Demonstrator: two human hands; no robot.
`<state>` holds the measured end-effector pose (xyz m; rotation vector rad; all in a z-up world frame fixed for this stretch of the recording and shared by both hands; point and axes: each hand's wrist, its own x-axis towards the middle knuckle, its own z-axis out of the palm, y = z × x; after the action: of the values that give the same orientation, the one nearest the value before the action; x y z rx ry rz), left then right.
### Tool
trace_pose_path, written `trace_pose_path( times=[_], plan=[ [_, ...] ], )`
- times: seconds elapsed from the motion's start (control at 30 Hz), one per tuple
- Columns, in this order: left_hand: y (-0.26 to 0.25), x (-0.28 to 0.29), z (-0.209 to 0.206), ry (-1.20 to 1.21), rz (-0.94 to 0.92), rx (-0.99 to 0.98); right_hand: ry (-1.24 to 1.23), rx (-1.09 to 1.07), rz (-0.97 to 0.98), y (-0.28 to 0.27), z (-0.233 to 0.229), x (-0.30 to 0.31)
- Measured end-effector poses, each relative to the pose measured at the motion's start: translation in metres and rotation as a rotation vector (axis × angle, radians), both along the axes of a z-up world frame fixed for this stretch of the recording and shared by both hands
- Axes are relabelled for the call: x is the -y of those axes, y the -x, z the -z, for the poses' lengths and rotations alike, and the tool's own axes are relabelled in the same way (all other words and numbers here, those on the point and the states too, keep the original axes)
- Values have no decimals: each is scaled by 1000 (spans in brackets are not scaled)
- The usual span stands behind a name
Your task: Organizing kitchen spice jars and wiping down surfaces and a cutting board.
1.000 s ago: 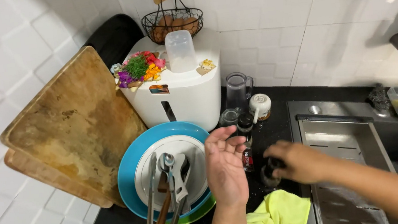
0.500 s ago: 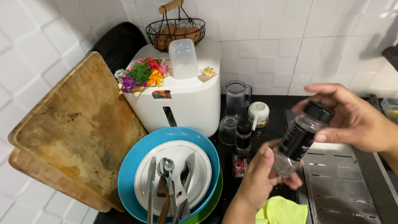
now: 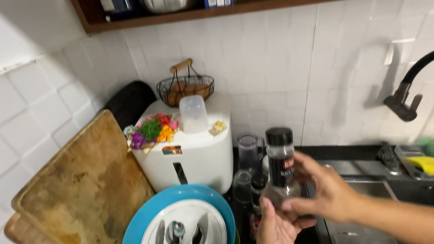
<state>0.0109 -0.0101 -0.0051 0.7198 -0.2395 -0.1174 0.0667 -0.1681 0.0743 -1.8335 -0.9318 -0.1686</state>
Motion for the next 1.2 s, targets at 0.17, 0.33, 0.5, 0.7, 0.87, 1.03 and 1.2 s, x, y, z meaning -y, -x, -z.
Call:
trace_pose_path(
  times=[0.17, 0.33, 0.5, 0.7, 0.87, 1.03, 1.2],
  plan=[
    [-14, -13, 5, -222, -152, 0, 141, 472, 374, -81, -131, 3],
    [-29, -23, 24, -278, -265, 59, 85, 975, 635, -188, -247, 23],
    [-33, -24, 32, -236, -271, 65, 137, 814, 804, -275, -255, 32],
    [-41, -27, 48, -141, -219, 190, 106, 544, 870, -261, -262, 5],
    [-39, -29, 45, -152, -256, 153, 152, 660, 914, -257, -247, 2],
    [-51, -34, 66, -152, -249, 166, 270, 1031, 849, -250, -235, -6],
    [-60, -37, 85, -87, -201, 252, 446, 849, 804, -270, -243, -15]
  ],
)
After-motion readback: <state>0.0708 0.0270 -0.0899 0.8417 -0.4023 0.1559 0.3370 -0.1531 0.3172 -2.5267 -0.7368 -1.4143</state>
